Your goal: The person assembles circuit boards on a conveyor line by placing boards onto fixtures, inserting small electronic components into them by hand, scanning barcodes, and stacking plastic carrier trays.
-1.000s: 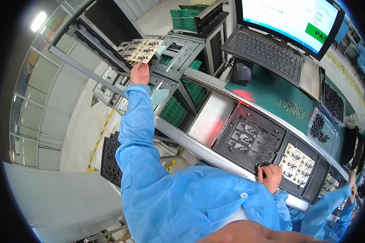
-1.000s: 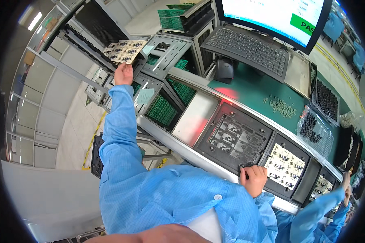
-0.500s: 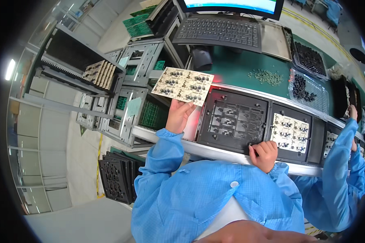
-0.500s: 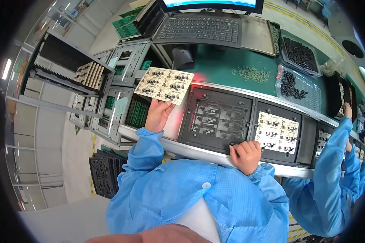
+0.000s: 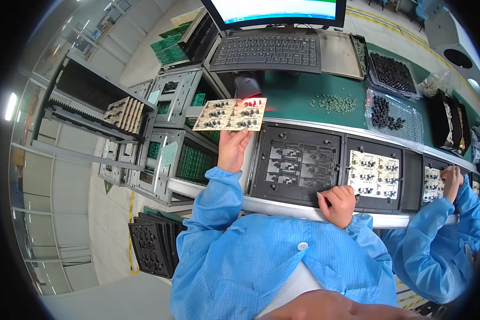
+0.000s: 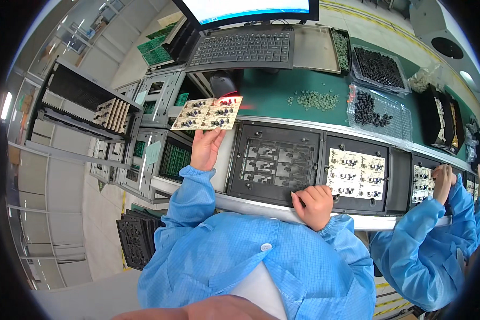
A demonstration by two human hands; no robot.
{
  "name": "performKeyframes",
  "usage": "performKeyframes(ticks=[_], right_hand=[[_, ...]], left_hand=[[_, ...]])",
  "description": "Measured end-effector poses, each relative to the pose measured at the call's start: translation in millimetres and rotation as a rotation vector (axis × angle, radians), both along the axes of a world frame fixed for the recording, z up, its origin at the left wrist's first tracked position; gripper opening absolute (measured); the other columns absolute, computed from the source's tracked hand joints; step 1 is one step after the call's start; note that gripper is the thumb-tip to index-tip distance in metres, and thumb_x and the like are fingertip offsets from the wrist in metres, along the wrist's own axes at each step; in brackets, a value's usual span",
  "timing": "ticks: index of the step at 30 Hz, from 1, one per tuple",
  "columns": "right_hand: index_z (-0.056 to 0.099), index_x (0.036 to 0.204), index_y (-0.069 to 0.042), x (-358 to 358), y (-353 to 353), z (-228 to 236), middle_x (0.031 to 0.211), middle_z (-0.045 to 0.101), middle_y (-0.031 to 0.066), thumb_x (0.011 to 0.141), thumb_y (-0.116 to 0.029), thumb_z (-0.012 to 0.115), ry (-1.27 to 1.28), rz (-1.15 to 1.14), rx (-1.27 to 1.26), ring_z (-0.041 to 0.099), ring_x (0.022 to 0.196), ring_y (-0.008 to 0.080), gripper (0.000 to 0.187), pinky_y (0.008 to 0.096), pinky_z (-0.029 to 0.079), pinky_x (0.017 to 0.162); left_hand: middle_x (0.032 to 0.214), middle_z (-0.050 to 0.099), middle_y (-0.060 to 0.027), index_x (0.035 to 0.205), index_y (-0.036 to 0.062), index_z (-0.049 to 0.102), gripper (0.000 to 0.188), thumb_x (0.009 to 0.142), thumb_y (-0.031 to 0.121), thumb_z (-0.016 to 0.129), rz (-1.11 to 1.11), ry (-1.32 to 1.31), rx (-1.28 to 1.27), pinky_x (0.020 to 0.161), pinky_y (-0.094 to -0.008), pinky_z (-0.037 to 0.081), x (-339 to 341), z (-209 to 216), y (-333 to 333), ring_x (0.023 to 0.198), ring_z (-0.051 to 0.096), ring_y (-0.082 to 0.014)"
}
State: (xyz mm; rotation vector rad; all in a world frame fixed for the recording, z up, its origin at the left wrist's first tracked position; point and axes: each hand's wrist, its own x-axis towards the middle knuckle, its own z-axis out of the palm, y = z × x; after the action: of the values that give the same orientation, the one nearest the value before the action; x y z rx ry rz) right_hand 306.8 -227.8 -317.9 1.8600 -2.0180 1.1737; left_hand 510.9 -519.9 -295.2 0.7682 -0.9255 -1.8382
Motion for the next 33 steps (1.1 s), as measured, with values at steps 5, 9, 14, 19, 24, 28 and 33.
performKeyframes(ticks=[5,9,14,19,24,28,33], right_hand=[[0.070,0.075,-0.011,-2.4,-2.8,-3.0,0.071,0.061,0.0021,0.078,-0.013,0.085,-0.006,0.014,-0.007,0.060,0.068,0.0232,0.016,0.0380,0.044,0.070],[0.069,0.074,-0.012,-2.9,-3.8,-3.3,0.071,0.061,0.0020,0.078,-0.013,0.085,-0.013,0.023,-0.013,0.060,0.068,0.0230,0.017,0.0378,0.044,0.070],[0.075,0.092,-0.009,-0.8,-1.9,-2.9,0.080,0.068,0.0040,0.087,-0.011,0.079,-0.132,-0.006,0.032,0.064,0.072,0.0236,0.007,0.0373,0.046,0.071],[0.037,0.160,-0.002,6.0,-15.2,3.4,0.117,0.070,0.0062,0.110,-0.014,0.056,-1.344,0.261,0.181,0.067,0.093,0.0131,0.055,0.0280,0.055,0.080],[0.041,0.157,-0.001,-7.6,-6.3,-8.2,0.098,0.062,-0.0002,0.107,-0.006,0.058,-1.352,0.148,0.152,0.060,0.085,0.0070,0.053,0.0222,0.054,0.071],[0.046,0.155,0.000,-35.4,14.8,-7.4,0.095,0.060,-0.0023,0.104,-0.001,0.057,-1.223,0.036,0.153,0.058,0.084,0.0054,0.053,0.0220,0.054,0.070],[0.050,0.153,0.000,-69.1,39.5,-23.0,0.095,0.064,-0.0014,0.103,0.000,0.059,-1.320,-0.083,0.208,0.061,0.082,0.0053,0.051,0.0205,0.054,0.069]], left_hand=[[0.143,0.058,-0.0110,0.151,0.0076,0.040,0.056,0.101,-0.006,0.061,0.023,-0.017,-0.018,0.108,-0.0361,0.057,-3.8,-2.0,-3.5,0.127,0.062,-0.0217],[0.141,0.059,-0.0110,0.150,0.0073,0.042,0.054,0.101,-0.006,0.061,0.036,-0.022,-0.035,0.107,-0.0366,0.057,-5.2,-2.7,-4.8,0.125,0.063,-0.0213],[0.128,0.066,-0.0097,0.149,0.0048,0.043,0.054,0.099,-0.007,0.060,-0.071,-0.002,0.039,0.090,-0.0302,0.058,-10.8,-1.4,25.3,0.109,0.068,-0.0172],[0.136,0.064,-0.0034,0.153,0.0090,0.040,0.061,0.098,-0.006,0.063,-0.321,-0.030,0.181,0.085,-0.0261,0.053,-36.9,-4.7,137.9,0.111,0.064,-0.0109],[0.139,0.061,-0.0057,0.154,0.0096,0.045,0.045,0.111,0.018,0.056,-0.882,-0.281,0.252,0.096,-0.0308,0.052,-23.9,-9.5,151.4,0.119,0.063,-0.0171],[0.141,0.062,-0.0108,0.145,-0.0008,0.057,0.038,0.112,0.016,0.050,-1.151,-0.232,-0.374,0.104,-0.0345,0.050,-5.0,81.7,126.7,0.123,0.063,-0.0198],[0.126,0.064,-0.0263,0.131,-0.0094,0.061,0.036,0.102,0.009,0.051,-0.877,0.282,-0.657,0.098,-0.0363,0.053,0.7,226.5,132.0,0.120,0.065,-0.0309]])
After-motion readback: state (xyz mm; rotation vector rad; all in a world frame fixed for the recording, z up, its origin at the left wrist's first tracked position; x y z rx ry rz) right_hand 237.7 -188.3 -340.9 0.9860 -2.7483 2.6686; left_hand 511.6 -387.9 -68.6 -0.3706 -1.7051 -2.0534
